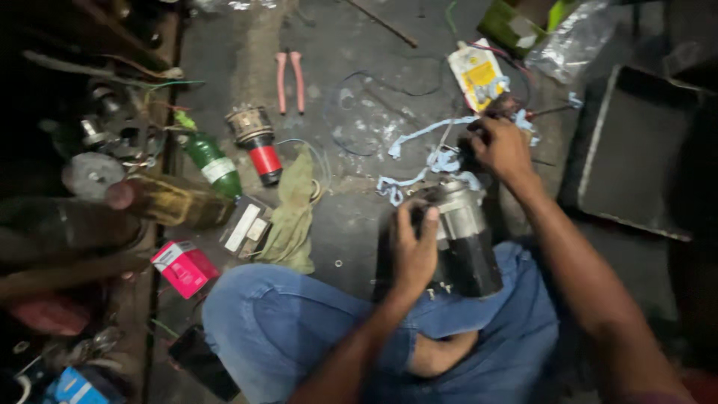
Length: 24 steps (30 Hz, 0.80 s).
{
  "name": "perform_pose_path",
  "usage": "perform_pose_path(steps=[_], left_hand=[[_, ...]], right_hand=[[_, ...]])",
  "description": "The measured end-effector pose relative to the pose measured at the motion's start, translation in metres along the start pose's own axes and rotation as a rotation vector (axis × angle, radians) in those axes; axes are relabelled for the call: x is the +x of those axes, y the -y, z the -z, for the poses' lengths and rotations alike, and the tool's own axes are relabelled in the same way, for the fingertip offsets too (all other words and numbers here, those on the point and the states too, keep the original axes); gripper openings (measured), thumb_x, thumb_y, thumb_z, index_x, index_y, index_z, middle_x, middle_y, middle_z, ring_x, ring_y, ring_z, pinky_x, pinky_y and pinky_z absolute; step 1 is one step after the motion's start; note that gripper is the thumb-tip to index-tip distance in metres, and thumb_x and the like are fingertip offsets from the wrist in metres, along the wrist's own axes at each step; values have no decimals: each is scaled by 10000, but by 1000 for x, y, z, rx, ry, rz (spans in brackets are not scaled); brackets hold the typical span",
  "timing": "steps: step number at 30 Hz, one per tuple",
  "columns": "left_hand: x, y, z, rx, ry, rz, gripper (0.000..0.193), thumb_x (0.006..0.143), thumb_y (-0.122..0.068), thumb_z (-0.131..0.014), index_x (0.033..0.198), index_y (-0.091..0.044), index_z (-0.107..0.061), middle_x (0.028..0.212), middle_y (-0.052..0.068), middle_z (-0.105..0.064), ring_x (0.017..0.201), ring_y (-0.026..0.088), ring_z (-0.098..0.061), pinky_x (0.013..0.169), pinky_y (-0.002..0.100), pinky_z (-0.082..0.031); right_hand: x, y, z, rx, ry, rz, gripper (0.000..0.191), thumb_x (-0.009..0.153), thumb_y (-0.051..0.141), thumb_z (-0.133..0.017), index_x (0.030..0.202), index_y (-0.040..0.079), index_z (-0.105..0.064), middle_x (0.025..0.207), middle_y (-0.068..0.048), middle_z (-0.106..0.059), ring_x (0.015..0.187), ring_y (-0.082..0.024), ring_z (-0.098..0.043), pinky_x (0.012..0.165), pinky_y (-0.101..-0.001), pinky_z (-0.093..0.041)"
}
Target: The person sits on the workshop floor and works on a starter motor in their lap, prying at its housing by hand, using pliers to grip parts, and using a socket wrench to loosen bolts while turning the unit over to reach different sides.
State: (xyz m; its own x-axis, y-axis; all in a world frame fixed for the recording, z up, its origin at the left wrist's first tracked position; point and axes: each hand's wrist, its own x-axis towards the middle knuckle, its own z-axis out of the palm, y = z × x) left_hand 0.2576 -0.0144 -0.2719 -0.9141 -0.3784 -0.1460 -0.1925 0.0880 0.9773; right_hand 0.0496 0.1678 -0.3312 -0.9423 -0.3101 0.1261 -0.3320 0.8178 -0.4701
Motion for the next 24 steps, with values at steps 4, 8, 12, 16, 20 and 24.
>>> perform_pose_path(steps=[4, 8, 12, 16, 20, 24], left_hand=[[6, -7, -1, 31, 12, -8, 433, 1005, -364, -627, 1293, -47, -561, 1235, 213, -596, 1168, 362, -568, 1013, 447, -437], [6, -12, -4, -16, -5, -15, 397, 1015, -358, -639, 1246, -42, -574, 1185, 201, -610, 1146, 353, -579, 1018, 449, -444], [7, -14, -5, -145, 21, 63, 420, 995, -357, -651, 1264, -47, -564, 1184, 180, -603, 1132, 322, -581, 1009, 432, -454], [8, -6, -13, -301, 54, 80, 470, 994, -358, -658, 1312, -34, -538, 1252, 190, -595, 1203, 330, -561, 1056, 430, -428], [8, 18, -31, -413, 49, 107, 505, 952, -338, -698, 1317, -29, -537, 1264, 201, -579, 1201, 343, -559, 1045, 431, -441], [7, 42, -41, -412, 32, 83, 545, 910, -318, -737, 1322, -24, -537, 1277, 213, -564, 1200, 355, -558, 1034, 433, -455]], right_hand=[[38, 30, -8, 200, 155, 58, 284, 908, 212, -710, 1157, 77, -733, 979, -202, -715, 903, -375, -714, 842, -460, -562], [106, 94, -40, 220, 261, 492, 341, 880, 200, -739, 1153, 3, -678, 1039, -236, -706, 945, -426, -685, 835, -484, -547], [157, 180, -90, 94, 357, 613, 349, 915, 263, -722, 1180, 43, -665, 1140, -210, -673, 1015, -438, -651, 839, -526, -527], [185, 258, -137, 120, 331, 592, 465, 937, 373, -742, 1283, 89, -615, 1237, -259, -592, 1074, -477, -629, 909, -527, -531], [188, 307, -165, -50, 131, 287, 858, 755, 379, -831, 1387, -57, -447, 1338, -394, -430, 987, -537, -606, 836, -555, -522], [188, 309, -158, 45, 164, 53, 923, 681, 262, -821, 1454, -14, -399, 1396, -358, -368, 968, -502, -593, 817, -541, -510]])
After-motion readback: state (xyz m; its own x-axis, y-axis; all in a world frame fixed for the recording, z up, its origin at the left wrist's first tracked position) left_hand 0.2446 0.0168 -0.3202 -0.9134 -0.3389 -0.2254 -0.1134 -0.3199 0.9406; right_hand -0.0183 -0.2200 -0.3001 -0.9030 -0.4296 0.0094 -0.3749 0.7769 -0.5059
